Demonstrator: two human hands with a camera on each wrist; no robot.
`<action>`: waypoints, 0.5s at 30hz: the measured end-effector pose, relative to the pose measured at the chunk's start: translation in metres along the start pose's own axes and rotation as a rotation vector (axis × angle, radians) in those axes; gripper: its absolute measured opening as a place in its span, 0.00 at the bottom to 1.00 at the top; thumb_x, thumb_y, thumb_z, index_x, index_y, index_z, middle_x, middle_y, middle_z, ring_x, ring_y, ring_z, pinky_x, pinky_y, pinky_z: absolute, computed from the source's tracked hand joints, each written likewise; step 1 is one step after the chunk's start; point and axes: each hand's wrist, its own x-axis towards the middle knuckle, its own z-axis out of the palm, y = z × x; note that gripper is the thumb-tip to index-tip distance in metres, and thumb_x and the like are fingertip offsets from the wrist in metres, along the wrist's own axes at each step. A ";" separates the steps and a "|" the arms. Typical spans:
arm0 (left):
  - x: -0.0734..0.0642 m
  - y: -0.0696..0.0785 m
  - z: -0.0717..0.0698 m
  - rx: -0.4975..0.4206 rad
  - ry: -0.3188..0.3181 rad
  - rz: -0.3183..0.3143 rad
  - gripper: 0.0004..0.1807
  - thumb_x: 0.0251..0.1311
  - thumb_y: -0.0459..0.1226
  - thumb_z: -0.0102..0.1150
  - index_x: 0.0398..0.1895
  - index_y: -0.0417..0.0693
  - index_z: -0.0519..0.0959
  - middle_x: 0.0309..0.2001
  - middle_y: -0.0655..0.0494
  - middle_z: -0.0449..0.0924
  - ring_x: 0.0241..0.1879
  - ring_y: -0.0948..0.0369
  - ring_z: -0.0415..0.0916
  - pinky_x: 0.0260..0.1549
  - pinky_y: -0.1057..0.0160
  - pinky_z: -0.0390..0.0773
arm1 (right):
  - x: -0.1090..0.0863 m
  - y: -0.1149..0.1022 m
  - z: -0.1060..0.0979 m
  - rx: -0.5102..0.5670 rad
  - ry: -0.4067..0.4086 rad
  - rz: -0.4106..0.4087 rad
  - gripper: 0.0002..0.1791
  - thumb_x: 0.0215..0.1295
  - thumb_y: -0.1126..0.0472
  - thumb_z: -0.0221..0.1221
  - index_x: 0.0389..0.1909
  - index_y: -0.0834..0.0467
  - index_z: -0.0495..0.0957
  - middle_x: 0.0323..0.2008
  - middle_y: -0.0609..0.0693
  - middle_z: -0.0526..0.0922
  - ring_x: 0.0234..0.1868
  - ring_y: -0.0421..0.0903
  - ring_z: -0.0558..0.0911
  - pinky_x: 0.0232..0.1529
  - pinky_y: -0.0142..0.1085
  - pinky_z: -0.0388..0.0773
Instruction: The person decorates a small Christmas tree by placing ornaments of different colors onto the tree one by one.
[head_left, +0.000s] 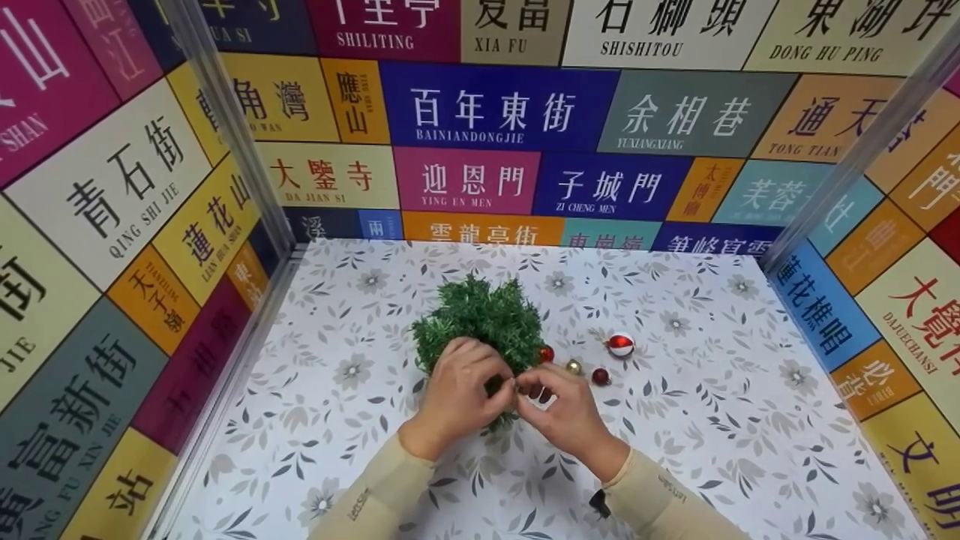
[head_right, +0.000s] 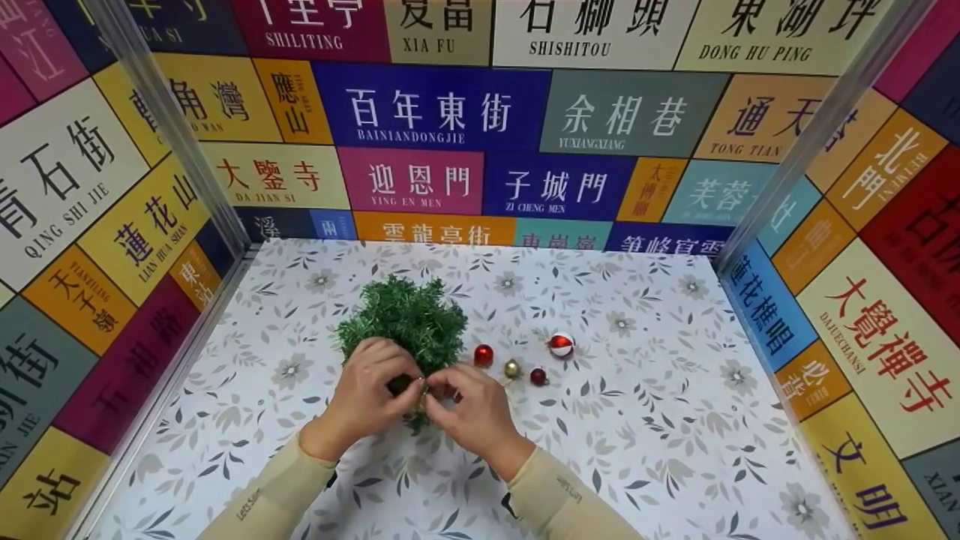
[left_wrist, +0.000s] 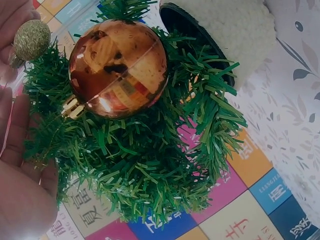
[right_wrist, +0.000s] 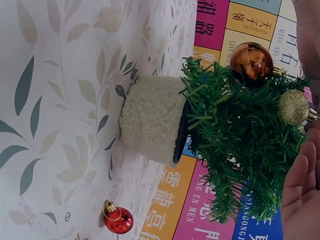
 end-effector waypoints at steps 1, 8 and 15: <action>0.000 0.000 0.000 -0.002 -0.001 0.003 0.03 0.55 0.39 0.64 0.26 0.54 0.84 0.31 0.64 0.81 0.36 0.62 0.77 0.56 0.59 0.70 | 0.000 0.000 0.000 0.000 0.006 -0.004 0.14 0.51 0.78 0.66 0.33 0.58 0.82 0.28 0.49 0.80 0.24 0.44 0.77 0.21 0.36 0.75; 0.003 -0.001 -0.001 0.017 0.013 0.005 0.03 0.54 0.39 0.66 0.25 0.54 0.84 0.30 0.64 0.80 0.34 0.61 0.77 0.53 0.58 0.71 | 0.004 -0.002 -0.002 0.031 0.024 0.044 0.12 0.55 0.80 0.64 0.31 0.60 0.82 0.27 0.48 0.79 0.23 0.41 0.76 0.19 0.41 0.76; 0.011 0.000 0.000 0.078 0.078 -0.039 0.04 0.55 0.39 0.65 0.25 0.54 0.84 0.28 0.63 0.81 0.32 0.59 0.76 0.49 0.56 0.73 | 0.014 -0.003 -0.007 0.011 0.062 0.124 0.09 0.59 0.77 0.63 0.32 0.59 0.82 0.27 0.48 0.79 0.23 0.41 0.75 0.22 0.36 0.75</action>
